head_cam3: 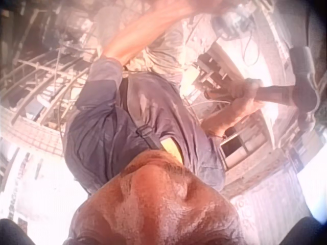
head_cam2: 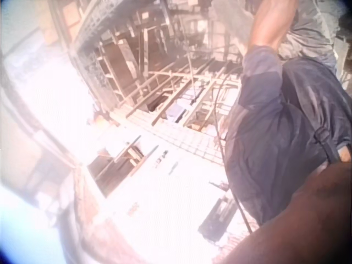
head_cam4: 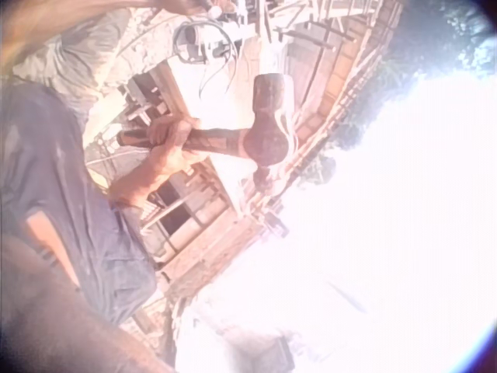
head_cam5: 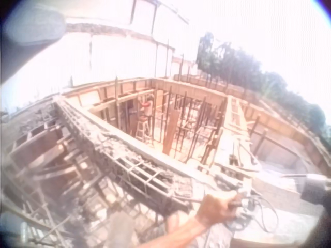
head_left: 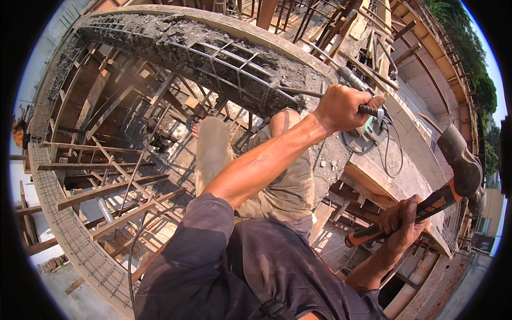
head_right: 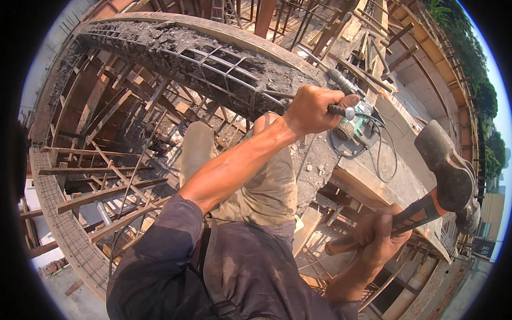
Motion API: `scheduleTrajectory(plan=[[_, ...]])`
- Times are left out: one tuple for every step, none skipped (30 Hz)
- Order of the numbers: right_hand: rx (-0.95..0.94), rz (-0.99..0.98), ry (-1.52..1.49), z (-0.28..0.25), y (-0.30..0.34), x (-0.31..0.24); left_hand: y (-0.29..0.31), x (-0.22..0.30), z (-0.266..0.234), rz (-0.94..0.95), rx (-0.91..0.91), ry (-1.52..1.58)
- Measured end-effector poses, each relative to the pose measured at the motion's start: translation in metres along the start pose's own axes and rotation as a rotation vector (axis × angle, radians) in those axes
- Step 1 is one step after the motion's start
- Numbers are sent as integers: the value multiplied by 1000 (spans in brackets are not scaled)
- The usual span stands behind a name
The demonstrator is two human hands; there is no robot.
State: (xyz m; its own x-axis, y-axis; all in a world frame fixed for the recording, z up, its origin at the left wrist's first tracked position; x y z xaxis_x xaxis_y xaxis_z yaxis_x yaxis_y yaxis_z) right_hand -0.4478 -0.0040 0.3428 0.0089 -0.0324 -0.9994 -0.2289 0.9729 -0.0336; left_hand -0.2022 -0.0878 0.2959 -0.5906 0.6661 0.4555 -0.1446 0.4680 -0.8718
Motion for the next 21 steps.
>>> scheduleTrajectory(plan=[[-4, -47, -10, 3, -1, -10, -1, -1, 1, -6, 4, 4], [-8, -94, -19, 6, -1, -19, -2, -2, 2, 4, 11, 4], [26, -116, -21, 5, 0, -24, -3, -3, 1, 15, 17, 6], [13, -138, -42, 9, -1, -25, -2, -3, 1, 24, 23, 6], [-1, -161, -63, 13, -2, -23, 0, -3, 1, 14, 10, 7], [-12, -186, -79, 18, -3, -22, 0, -3, 2, 5, 0, 13], [-15, -138, -61, 23, -5, -2, 0, -2, 2, 0, -12, 13], [-18, -91, -42, 30, -5, 16, 0, 0, 1, 10, -15, 18], [39, 85, 169, 37, -3, 35, 2, 1, 1, 17, -20, 21], [-16, 178, 338, 39, -5, 56, 4, 2, 1, 24, -24, 25], [-6, 196, 393, 34, -1, 62, 7, 2, 3, 32, -26, 49], [2, 215, 445, 29, 5, 65, 11, 1, 2, 39, -29, 71], [4, 206, 421, 25, 8, 61, 14, 0, 3, 47, -33, 93], [7, 197, 397, 22, 12, 54, 16, -3, 5, 19, -45, 85], [11, 129, 362, 22, 16, 39, 16, -4, 7, -6, -59, 81], [37, 36, 280, 27, 19, 16, 17, -6, 8, -37, -74, 74], [46, -27, 185, 30, 22, -7, 17, -6, 5, -32, -48, 66], [52, -96, 91, 31, 23, -27, 12, -7, 0, -22, -18, 55], [20, -168, -2, 31, 21, -39, 8, -8, -4, -12, 13, 44], [-15, -239, -96, 32, 17, -50, 4, -12, -9, -25, 19, 33], [-32, -268, -70, 45, 11, -55, 0, -15, -14, -37, 26, 28]])
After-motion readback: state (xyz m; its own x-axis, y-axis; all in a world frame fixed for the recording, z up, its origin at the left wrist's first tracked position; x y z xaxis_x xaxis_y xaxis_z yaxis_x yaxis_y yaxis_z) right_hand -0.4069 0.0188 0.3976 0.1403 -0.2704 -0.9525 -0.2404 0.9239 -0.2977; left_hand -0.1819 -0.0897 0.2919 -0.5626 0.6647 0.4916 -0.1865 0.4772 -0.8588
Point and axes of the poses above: each hand's wrist, its own y-axis away from the middle knuckle, its own z-axis out of the palm, x = y × z, the point moved 9 cm from there along -y, towards the middle knuckle, and after that the axes turned 9 degrees about z, right-handed, at the moved point
